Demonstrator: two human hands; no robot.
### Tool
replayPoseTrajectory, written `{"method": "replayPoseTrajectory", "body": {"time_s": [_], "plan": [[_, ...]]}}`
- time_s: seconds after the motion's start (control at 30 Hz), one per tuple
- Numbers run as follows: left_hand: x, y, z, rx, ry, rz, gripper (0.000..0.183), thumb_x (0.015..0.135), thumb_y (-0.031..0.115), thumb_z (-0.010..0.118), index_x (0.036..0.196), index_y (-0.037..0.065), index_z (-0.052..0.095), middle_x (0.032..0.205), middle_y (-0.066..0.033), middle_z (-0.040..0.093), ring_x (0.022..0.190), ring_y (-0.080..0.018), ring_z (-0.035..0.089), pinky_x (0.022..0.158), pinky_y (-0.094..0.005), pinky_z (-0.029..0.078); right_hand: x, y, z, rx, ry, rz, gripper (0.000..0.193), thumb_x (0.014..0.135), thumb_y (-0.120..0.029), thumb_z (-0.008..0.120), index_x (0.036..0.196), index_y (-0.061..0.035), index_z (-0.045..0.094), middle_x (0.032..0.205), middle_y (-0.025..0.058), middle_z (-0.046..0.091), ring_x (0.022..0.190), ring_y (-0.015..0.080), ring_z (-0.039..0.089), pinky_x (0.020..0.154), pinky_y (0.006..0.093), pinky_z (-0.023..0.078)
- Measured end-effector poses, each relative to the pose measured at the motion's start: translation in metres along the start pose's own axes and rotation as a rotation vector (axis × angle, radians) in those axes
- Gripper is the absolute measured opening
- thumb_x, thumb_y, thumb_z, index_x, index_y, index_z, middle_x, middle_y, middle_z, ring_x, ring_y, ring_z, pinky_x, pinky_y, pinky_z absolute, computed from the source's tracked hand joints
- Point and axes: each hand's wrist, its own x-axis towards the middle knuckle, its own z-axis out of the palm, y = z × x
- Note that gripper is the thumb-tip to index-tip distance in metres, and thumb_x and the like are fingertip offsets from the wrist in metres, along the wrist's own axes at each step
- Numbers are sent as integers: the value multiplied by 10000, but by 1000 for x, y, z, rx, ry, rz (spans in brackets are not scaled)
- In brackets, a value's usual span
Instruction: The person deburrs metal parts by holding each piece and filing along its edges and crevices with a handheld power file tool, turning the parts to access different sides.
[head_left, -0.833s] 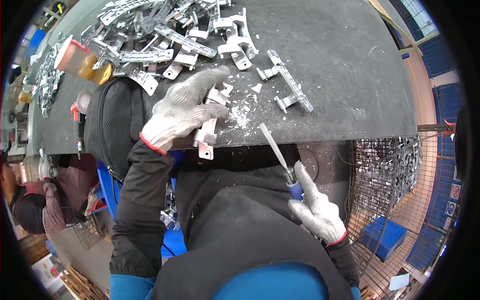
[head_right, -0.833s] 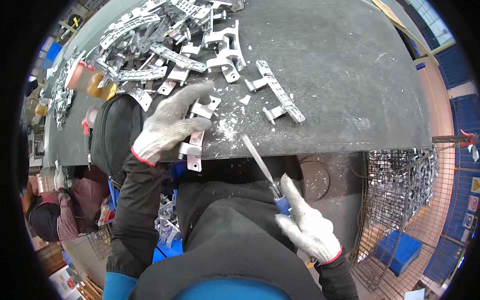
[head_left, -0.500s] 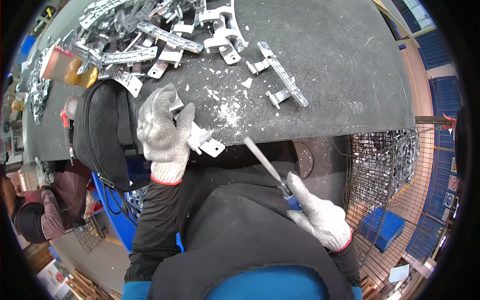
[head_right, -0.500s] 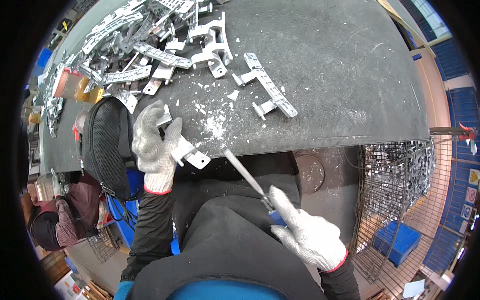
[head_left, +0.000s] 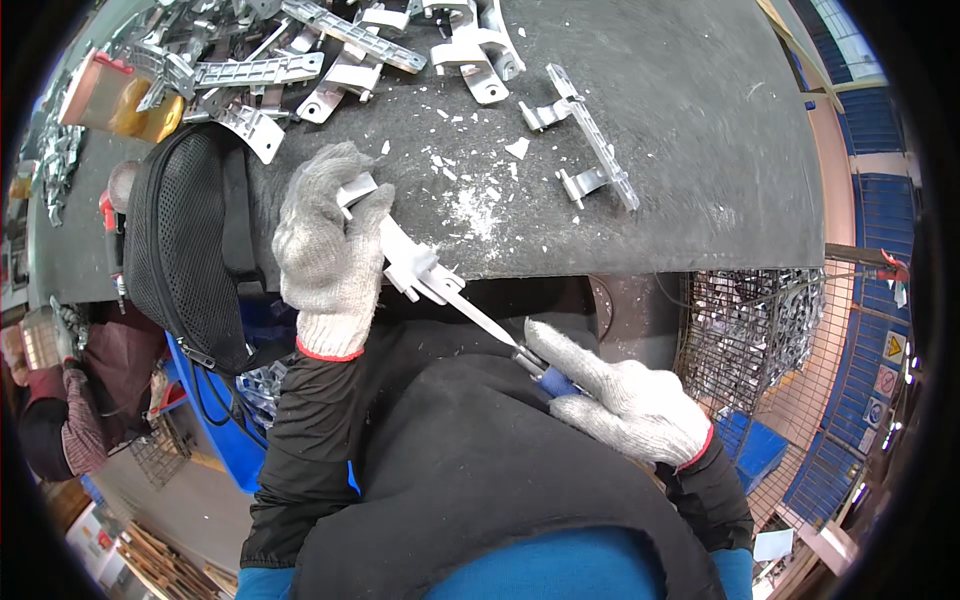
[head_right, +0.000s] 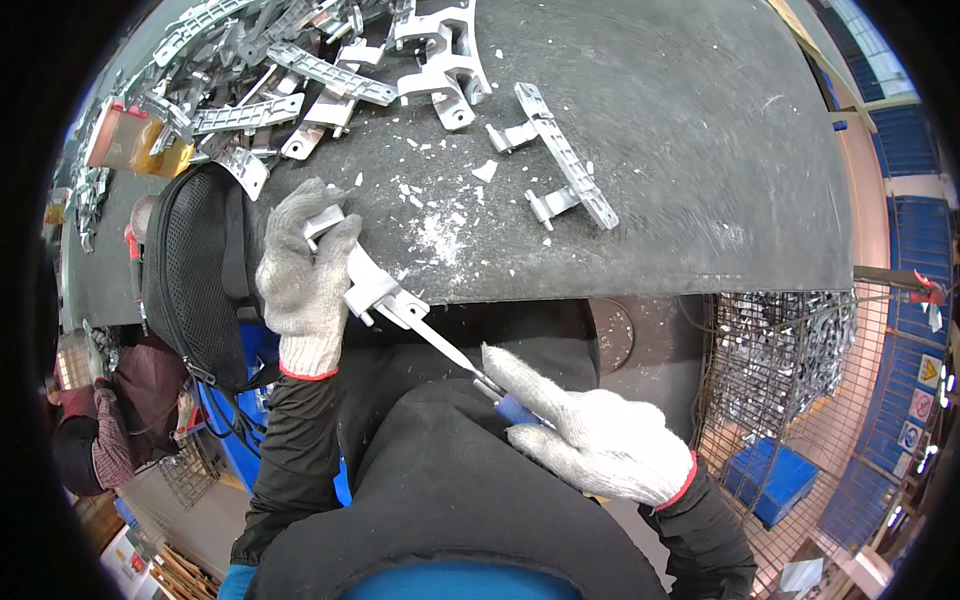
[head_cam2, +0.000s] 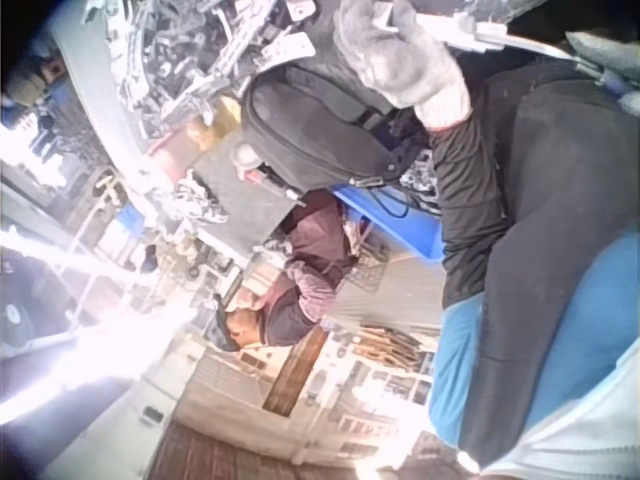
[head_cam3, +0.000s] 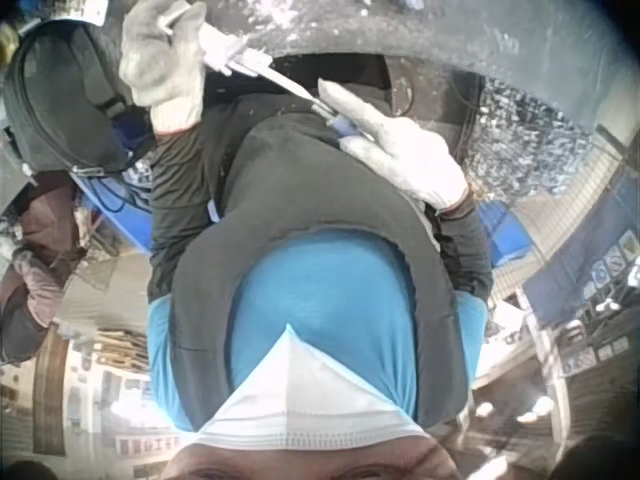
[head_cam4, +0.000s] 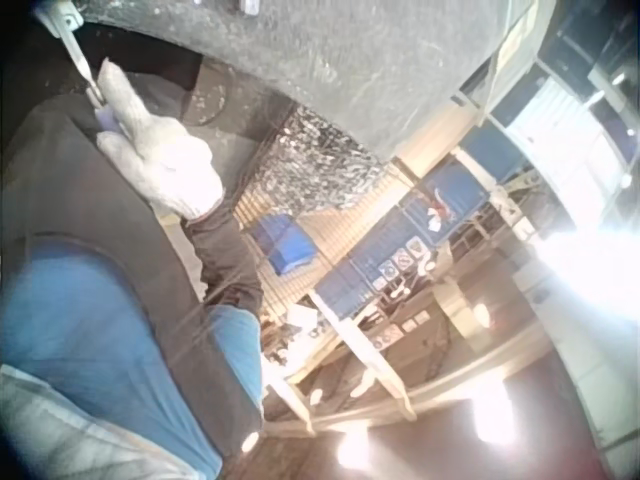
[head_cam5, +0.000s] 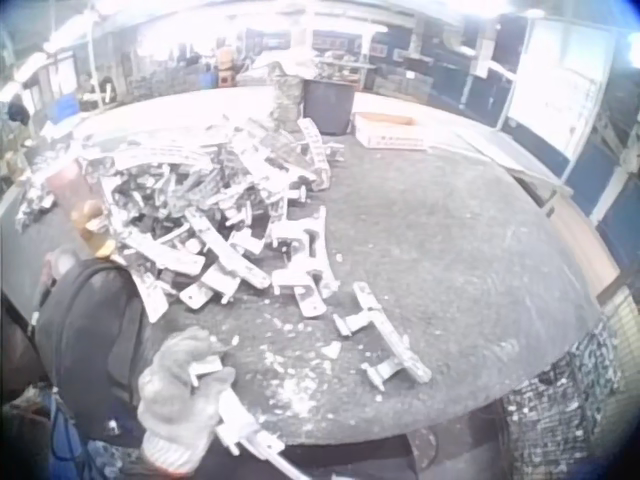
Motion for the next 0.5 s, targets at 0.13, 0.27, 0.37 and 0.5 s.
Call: {"method": "replayPoseTrajectory", "body": {"time_s": [0.13,0.27,0.37,0.5], "plan": [[4,2,-2,49,-53,76,392,804,-12,818,1158,46,659,1198,-137,720,1157,-256,684,990,-353,536,-3,-9,-6,-39,-30,70,694,1027,-312,593,1634,-185,281,1309,168,696,1168,366,686,1026,386,520],[8,7,-4,65,-45,82,377,793,-5,824,1130,44,662,1190,-122,726,1117,-259,700,933,-366,567,0,-9,0,-86,-2,37,693,1019,-331,608,1627,-192,306,1272,155,716,1085,361,719,955,393,555],[9,6,-1,85,-32,106,352,769,-1,824,1082,45,668,1167,-131,727,1078,-278,709,907,-369,575,-5,-11,0,-31,27,117,680,1019,-343,597,1625,-201,322,1242,153,725,1024,341,736,918,396,567],[13,5,-2,140,-34,155,336,733,23,820,1030,59,669,1125,-116,734,1046,-287,710,897,-387,570,-2,-7,5,-73,9,81,688,1012,-345,597,1628,-206,323,1208,167,731,993,329,742,911,396,563]]}}
